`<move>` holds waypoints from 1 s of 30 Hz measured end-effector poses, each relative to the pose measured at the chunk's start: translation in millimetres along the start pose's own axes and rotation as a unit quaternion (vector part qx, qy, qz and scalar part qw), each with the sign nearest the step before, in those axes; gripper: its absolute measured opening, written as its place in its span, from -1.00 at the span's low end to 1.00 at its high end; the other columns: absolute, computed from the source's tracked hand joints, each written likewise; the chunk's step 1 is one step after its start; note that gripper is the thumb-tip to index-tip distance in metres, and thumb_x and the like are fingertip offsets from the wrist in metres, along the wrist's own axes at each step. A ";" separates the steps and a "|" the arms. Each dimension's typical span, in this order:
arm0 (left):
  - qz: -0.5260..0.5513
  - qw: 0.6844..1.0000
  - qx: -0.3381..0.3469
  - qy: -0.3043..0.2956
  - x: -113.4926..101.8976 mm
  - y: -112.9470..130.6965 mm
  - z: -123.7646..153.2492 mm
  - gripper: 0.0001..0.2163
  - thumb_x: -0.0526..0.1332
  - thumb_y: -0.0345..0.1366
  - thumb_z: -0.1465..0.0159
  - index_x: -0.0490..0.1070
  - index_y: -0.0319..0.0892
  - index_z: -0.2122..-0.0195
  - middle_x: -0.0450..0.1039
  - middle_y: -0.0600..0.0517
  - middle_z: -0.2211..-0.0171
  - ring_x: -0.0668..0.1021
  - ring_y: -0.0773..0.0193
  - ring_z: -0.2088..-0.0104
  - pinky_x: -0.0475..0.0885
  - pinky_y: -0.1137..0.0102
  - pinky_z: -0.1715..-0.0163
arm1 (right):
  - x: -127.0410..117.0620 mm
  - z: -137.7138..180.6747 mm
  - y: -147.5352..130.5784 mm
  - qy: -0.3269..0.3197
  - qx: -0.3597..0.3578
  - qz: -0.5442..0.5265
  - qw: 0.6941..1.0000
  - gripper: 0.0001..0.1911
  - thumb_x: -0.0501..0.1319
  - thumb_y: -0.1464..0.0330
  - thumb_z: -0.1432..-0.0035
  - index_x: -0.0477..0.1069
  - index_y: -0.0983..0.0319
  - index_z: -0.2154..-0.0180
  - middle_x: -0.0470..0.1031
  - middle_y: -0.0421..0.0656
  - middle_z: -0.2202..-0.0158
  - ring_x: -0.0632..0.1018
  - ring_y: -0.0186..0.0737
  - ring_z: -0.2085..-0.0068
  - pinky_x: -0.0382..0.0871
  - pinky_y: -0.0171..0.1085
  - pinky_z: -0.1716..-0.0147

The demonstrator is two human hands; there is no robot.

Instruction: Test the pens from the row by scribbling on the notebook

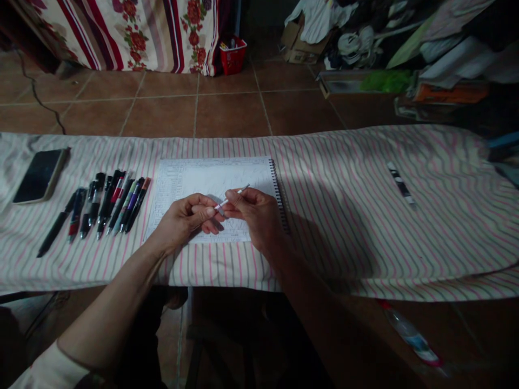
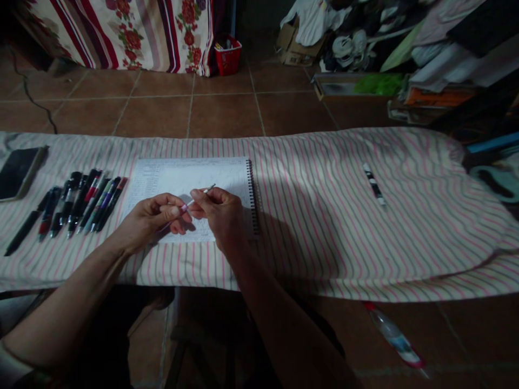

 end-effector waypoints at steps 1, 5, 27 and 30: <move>0.009 1.000 -0.003 -0.010 0.6 -0.4 -0.3 -0.75 0.34 -0.18 -0.09 0.38 -0.24 0.33 0.55 0.00 0.45 0.53 0.35 0.56 0.39 0.44 0.50 | 0.1 0.5 -1.1 0.001 -0.001 0.001 1.000 -0.71 0.40 0.17 0.19 0.46 0.24 0.52 0.50 -0.26 0.60 0.52 -0.36 0.55 0.50 -0.32 0.46; 0.031 0.998 -0.009 -0.053 4.7 -2.3 0.7 -0.76 0.32 -0.19 -0.12 0.36 -0.23 0.32 0.56 -0.02 0.43 0.56 0.33 0.49 0.40 0.45 0.46 | 1.5 2.3 -6.3 -0.005 -0.019 0.024 1.000 -0.72 0.39 0.17 0.18 0.44 0.24 0.56 0.47 -0.28 0.62 0.50 -0.38 0.56 0.45 -0.38 0.52; 0.022 0.999 0.024 -0.013 10.6 -4.0 3.2 -0.78 0.33 -0.22 -0.11 0.37 -0.23 0.35 0.51 0.03 0.52 0.51 0.35 0.53 0.34 0.44 0.50 | 2.6 6.6 -0.9 0.001 0.005 0.030 1.000 -0.69 0.37 0.14 0.16 0.40 0.24 0.56 0.44 -0.29 0.64 0.45 -0.41 0.63 0.42 -0.38 0.58; 0.030 0.999 0.026 0.002 10.0 -3.9 3.8 -0.78 0.34 -0.22 -0.09 0.36 -0.22 0.37 0.49 0.06 0.56 0.51 0.35 0.54 0.34 0.45 0.50 | 2.3 8.1 -0.1 0.009 0.002 0.029 1.000 -0.70 0.37 0.15 0.15 0.40 0.24 0.55 0.44 -0.30 0.64 0.45 -0.41 0.64 0.43 -0.36 0.58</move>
Point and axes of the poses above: each hand's wrist, its own z-axis away from the middle knuckle, its own x-axis out of the palm, y = z × x, the point moved 7 cm from there along -z, towards the middle knuckle
